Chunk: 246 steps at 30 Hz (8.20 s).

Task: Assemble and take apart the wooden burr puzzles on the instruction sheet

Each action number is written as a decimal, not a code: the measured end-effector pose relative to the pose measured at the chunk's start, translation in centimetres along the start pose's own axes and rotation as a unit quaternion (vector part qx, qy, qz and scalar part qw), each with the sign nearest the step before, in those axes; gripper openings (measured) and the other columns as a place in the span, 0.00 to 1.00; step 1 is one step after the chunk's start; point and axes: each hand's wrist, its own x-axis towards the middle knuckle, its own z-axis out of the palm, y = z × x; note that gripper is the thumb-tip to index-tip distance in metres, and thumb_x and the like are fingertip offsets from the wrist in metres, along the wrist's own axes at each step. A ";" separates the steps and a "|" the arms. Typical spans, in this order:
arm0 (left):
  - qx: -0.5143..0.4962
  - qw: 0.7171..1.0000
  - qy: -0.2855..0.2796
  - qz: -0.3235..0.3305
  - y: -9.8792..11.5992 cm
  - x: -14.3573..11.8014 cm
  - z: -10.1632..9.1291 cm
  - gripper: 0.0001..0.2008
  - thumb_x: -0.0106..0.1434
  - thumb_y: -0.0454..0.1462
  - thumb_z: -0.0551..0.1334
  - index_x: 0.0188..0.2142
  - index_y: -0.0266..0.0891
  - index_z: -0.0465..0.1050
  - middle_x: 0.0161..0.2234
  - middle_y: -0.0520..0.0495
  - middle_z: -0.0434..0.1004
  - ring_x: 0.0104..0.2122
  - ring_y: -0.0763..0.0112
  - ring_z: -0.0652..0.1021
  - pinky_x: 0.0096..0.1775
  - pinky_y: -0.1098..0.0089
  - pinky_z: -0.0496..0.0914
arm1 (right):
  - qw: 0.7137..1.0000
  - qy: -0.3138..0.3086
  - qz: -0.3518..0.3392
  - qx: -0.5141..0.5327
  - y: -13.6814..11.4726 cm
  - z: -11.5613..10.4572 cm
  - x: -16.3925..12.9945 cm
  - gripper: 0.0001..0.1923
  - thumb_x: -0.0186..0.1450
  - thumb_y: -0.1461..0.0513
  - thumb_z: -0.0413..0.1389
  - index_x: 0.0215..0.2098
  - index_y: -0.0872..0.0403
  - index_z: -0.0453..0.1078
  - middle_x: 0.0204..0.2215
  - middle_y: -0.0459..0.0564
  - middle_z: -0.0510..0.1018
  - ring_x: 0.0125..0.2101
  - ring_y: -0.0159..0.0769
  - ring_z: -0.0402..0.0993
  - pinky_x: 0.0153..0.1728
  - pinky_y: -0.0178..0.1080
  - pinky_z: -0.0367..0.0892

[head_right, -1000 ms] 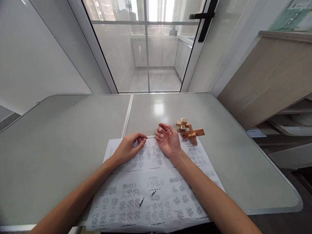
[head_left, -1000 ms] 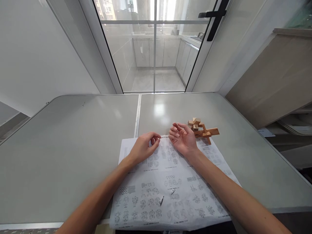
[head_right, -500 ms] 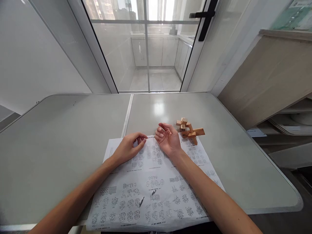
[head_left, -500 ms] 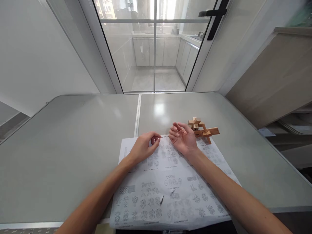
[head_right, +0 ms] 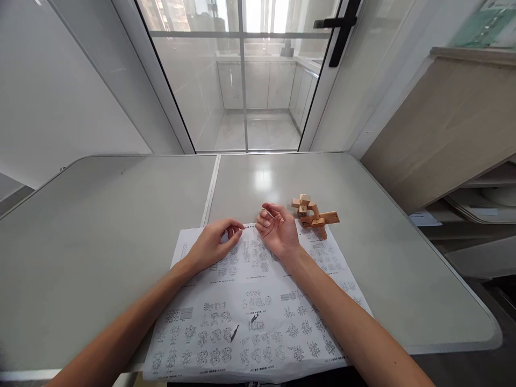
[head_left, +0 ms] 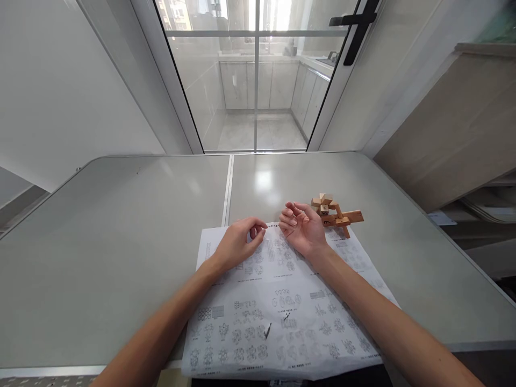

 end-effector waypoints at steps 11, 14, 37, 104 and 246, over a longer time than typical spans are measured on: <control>-0.001 1.000 -0.001 -0.001 0.3 0.0 -0.1 0.10 0.73 0.39 0.59 0.45 0.42 0.79 0.33 0.50 0.80 0.34 0.67 0.79 0.39 0.66 0.73 | 1.000 0.003 -0.003 -0.010 0.0 0.1 -0.1 0.08 0.59 0.64 0.67 0.34 0.53 0.73 0.22 0.39 0.68 0.20 0.25 0.58 0.20 0.31 0.59; -0.002 1.000 -0.001 0.000 0.3 0.0 -0.1 0.10 0.73 0.39 0.59 0.45 0.43 0.79 0.33 0.50 0.80 0.34 0.67 0.79 0.38 0.66 0.73 | 1.000 0.002 -0.003 -0.014 0.0 0.2 -0.2 0.07 0.60 0.64 0.66 0.34 0.53 0.72 0.22 0.39 0.68 0.20 0.25 0.58 0.20 0.31 0.58; 0.001 1.000 -0.001 0.002 0.3 0.0 0.0 0.10 0.73 0.39 0.59 0.45 0.42 0.79 0.33 0.49 0.81 0.34 0.66 0.79 0.39 0.65 0.73 | 1.000 0.005 0.004 0.012 0.1 0.2 -0.1 0.09 0.58 0.65 0.67 0.35 0.53 0.73 0.22 0.40 0.69 0.19 0.25 0.59 0.19 0.29 0.62; 0.004 1.000 -0.008 -0.001 0.3 -0.1 0.0 0.10 0.73 0.40 0.59 0.45 0.42 0.79 0.32 0.49 0.79 0.34 0.66 0.78 0.40 0.63 0.73 | 0.987 0.070 -0.054 0.134 -3.2 -1.1 1.0 0.27 0.76 0.37 0.48 0.40 0.50 0.66 0.23 0.40 0.67 0.16 0.28 0.59 0.13 0.31 0.62; -0.148 0.980 0.130 -0.015 0.9 0.0 -0.3 0.18 0.75 0.53 0.59 0.43 0.41 0.77 0.40 0.46 0.83 0.37 0.65 0.81 0.43 0.65 0.76 | 0.624 -0.186 -0.260 -0.713 1.9 -0.4 -1.5 0.19 0.73 0.58 0.54 0.27 0.50 0.53 0.21 0.41 0.62 0.22 0.30 0.56 0.26 0.37 0.55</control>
